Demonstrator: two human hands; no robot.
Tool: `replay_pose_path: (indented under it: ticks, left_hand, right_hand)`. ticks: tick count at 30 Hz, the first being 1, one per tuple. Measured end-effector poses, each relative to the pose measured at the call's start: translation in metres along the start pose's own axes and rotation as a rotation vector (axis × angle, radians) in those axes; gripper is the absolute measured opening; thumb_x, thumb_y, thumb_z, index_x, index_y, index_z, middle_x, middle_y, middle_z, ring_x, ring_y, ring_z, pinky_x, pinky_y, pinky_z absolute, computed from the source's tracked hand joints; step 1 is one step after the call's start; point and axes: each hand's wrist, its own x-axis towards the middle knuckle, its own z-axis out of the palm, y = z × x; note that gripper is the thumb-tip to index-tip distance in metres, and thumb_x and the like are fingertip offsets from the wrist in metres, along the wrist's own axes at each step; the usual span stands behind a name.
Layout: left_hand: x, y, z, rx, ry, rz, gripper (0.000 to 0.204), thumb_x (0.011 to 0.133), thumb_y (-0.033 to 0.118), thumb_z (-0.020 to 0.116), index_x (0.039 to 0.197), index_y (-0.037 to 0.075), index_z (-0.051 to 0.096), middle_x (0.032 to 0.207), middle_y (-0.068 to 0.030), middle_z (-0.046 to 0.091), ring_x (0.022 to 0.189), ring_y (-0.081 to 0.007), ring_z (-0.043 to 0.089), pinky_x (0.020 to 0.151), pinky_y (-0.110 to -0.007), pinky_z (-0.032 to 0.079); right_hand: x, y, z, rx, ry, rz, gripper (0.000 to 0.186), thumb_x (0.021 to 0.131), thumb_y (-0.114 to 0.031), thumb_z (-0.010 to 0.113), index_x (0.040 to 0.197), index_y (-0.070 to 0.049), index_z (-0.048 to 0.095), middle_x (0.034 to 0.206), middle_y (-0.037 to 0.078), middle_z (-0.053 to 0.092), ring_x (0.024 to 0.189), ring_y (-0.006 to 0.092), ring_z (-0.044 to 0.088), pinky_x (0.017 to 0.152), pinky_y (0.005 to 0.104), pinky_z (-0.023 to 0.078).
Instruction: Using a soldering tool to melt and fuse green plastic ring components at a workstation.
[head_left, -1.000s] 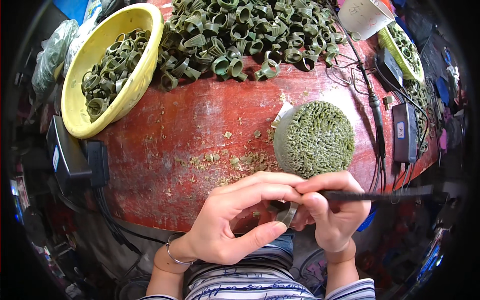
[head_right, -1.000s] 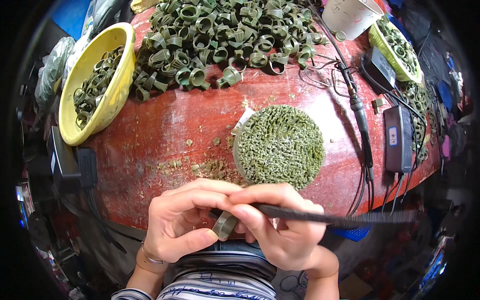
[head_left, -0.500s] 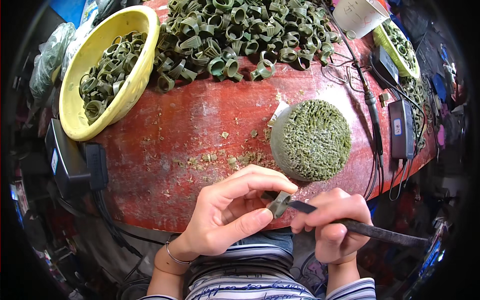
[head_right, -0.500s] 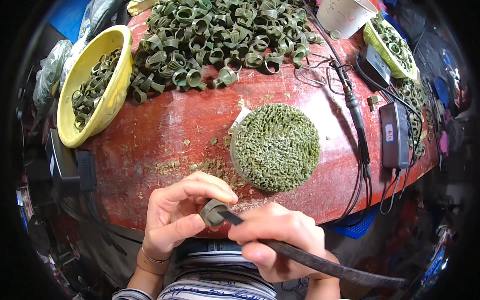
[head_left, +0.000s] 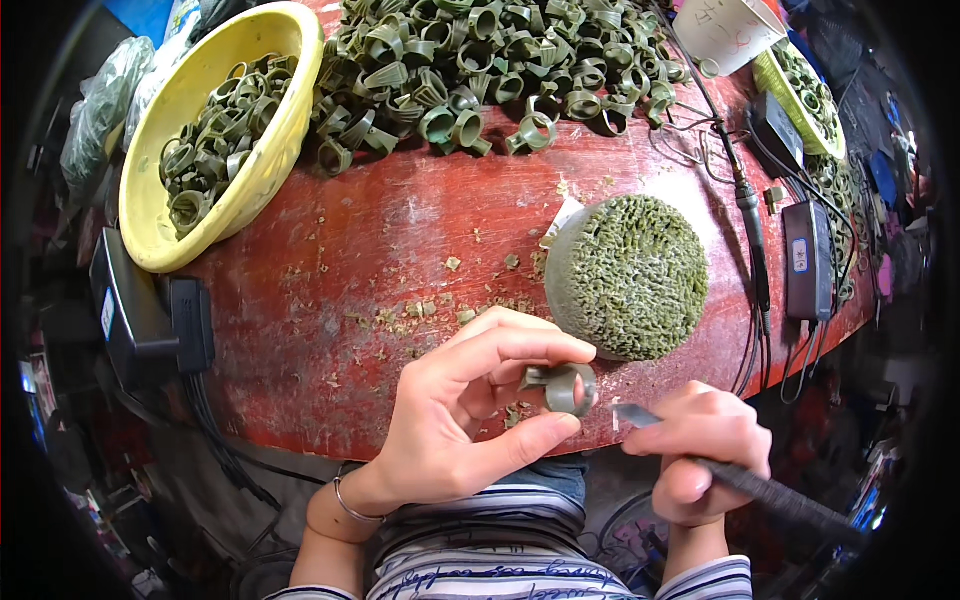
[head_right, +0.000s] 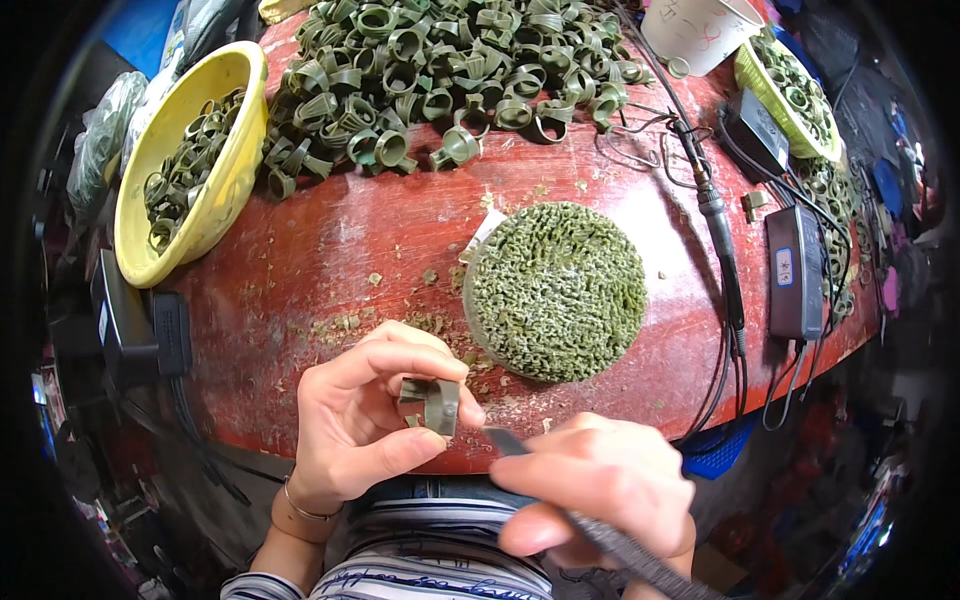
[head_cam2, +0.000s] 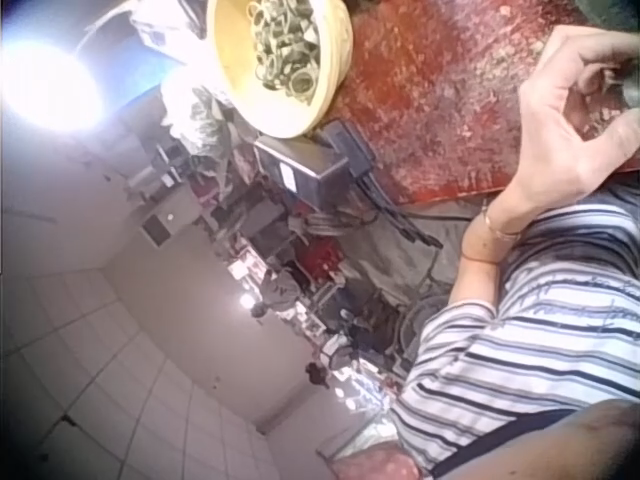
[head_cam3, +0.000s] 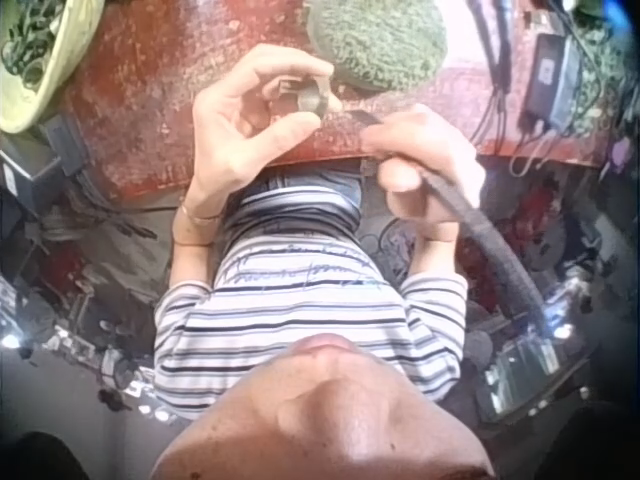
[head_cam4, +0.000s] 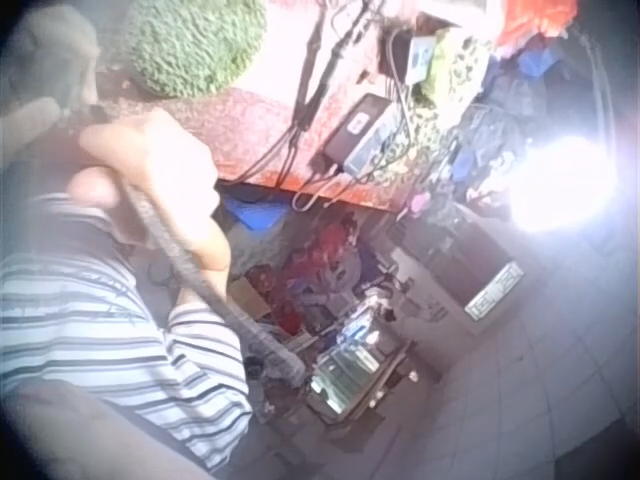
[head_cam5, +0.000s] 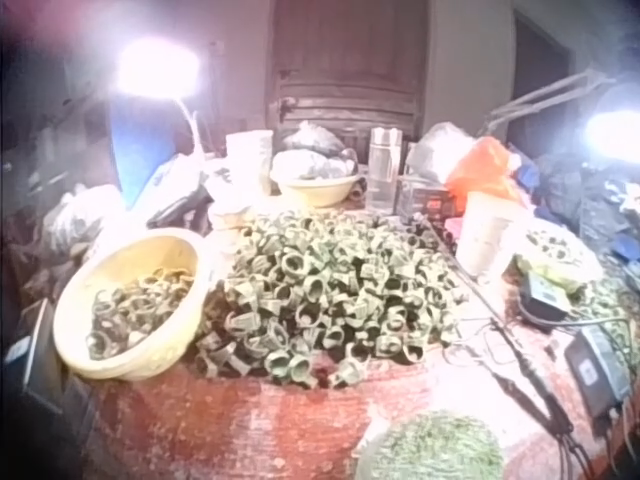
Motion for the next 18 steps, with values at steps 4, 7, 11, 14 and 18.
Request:
replay_pose_path:
  ticks: [4, 7, 11, 14, 18]
  left_hand:
    - [0.000, 0.000, 0.001, 0.029, 0.093, -0.007, 0.033, 0.071, 0.002, 0.068, 0.101, -0.008, 0.056, 0.098, -0.0152, 0.053, 0.082, -0.0187, 0.057, 0.073, -0.028, 0.048]
    - [0.001, 0.001, 0.003, 0.001, 0.069, -0.054, 0.034, 0.071, 0.001, 0.068, 0.102, -0.009, 0.056, 0.099, -0.0156, 0.054, 0.084, -0.0177, 0.056, 0.073, -0.027, 0.048]
    - [-0.002, 0.001, 0.002, 0.015, 0.057, -0.105, 0.039, 0.071, 0.001, 0.069, 0.106, -0.010, 0.055, 0.099, -0.0156, 0.055, 0.086, -0.0170, 0.057, 0.074, -0.026, 0.048]
    - [-0.004, -0.001, -0.001, 0.070, 0.041, -0.049, 0.042, 0.071, 0.003, 0.071, 0.108, -0.010, 0.055, 0.099, -0.0150, 0.055, 0.087, -0.0160, 0.057, 0.074, -0.025, 0.048]
    - [-0.002, -0.002, -0.003, 0.110, 0.010, -0.024, 0.043, 0.070, 0.003, 0.073, 0.107, -0.010, 0.056, 0.100, -0.0144, 0.055, 0.087, -0.0153, 0.056, 0.075, -0.025, 0.048]
  right_hand:
    - [-0.014, -0.003, 0.006, 0.023, 0.180, 0.102, 0.029, 0.084, -0.022, 0.060, 0.095, 0.004, 0.054, 0.067, 0.012, 0.063, 0.054, 0.0207, 0.062, 0.047, 0.0288, 0.049]
    - [-0.012, -0.004, 0.016, 0.049, 0.247, 0.134, 0.025, 0.084, -0.018, 0.061, 0.095, 0.004, 0.056, 0.066, 0.012, 0.064, 0.053, 0.0203, 0.062, 0.047, 0.0284, 0.049]
    - [-0.006, -0.002, 0.018, 0.108, 0.163, 0.151, 0.020, 0.078, -0.009, 0.066, 0.094, 0.002, 0.060, 0.067, 0.012, 0.064, 0.054, 0.0200, 0.062, 0.048, 0.0281, 0.049]
    - [-0.006, 0.003, 0.020, 0.087, 0.109, 0.137, 0.019, 0.078, -0.009, 0.066, 0.093, 0.002, 0.060, 0.067, 0.011, 0.064, 0.055, 0.0201, 0.062, 0.049, 0.0283, 0.049]
    - [-0.006, 0.004, 0.026, 0.083, 0.152, 0.172, 0.019, 0.077, -0.008, 0.067, 0.093, 0.001, 0.061, 0.067, 0.010, 0.064, 0.054, 0.0197, 0.062, 0.048, 0.0279, 0.049]
